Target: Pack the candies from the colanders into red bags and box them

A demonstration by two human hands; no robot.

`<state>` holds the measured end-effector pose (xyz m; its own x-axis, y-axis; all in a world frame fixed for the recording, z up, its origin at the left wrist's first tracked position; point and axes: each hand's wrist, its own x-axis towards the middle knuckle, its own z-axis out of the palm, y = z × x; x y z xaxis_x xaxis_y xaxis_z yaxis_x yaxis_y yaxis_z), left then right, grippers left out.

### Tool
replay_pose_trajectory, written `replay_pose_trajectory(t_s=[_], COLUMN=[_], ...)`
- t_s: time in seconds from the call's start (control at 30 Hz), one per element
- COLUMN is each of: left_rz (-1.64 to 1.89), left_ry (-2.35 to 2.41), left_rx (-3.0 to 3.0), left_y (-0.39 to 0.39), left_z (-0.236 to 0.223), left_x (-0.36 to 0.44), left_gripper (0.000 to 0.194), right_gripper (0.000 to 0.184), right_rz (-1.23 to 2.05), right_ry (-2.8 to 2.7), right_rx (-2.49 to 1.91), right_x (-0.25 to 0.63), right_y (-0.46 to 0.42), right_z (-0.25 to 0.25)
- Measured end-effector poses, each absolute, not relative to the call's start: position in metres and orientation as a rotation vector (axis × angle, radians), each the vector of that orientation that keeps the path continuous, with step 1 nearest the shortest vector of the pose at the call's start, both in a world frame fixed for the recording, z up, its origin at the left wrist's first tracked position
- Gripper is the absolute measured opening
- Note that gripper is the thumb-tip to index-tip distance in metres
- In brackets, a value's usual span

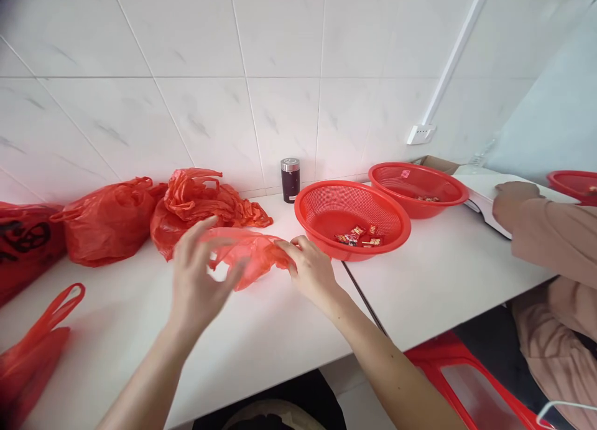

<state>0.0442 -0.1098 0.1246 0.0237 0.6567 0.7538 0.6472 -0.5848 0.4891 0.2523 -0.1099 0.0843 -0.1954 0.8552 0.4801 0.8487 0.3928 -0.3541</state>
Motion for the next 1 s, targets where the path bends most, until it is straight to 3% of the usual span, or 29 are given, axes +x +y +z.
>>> replay_pose_trajectory(t_s=[0.07, 0.17, 0.27, 0.43, 0.67, 1.0], left_rz=[1.271, 0.734, 0.482, 0.503, 0.763, 0.909], left_ry=[1.619, 1.78, 1.735, 1.553, 1.372, 1.089], left_rx=[2.634, 2.727, 2.701, 2.725, 2.047, 1.562], left_y=[-0.103, -0.082, -0.068, -0.058, -0.051, -0.046], left_z=[0.116, 0.106, 0.101, 0.101, 0.128, 0.128], left_x=[0.055, 0.049, 0.032, 0.026, 0.032, 0.009], left_gripper=[0.028, 0.022, 0.021, 0.022, 0.015, 0.027], right_gripper=[0.049, 0.05, 0.051, 0.053, 0.045, 0.037], right_rz=[0.023, 0.037, 0.035, 0.079, 0.045, 0.094], right_ry=[-2.097, -2.183, -2.19, -2.174, -2.16, -2.128], right_rx=[-1.396, -1.329, -1.349, -1.271, -1.24, -1.11], right_x=[0.248, 0.251, 0.261, 0.27, 0.277, 0.302], right_y=[-0.111, -0.113, -0.113, -0.114, -0.113, -0.099], right_z=[0.085, 0.086, 0.086, 0.086, 0.089, 0.098])
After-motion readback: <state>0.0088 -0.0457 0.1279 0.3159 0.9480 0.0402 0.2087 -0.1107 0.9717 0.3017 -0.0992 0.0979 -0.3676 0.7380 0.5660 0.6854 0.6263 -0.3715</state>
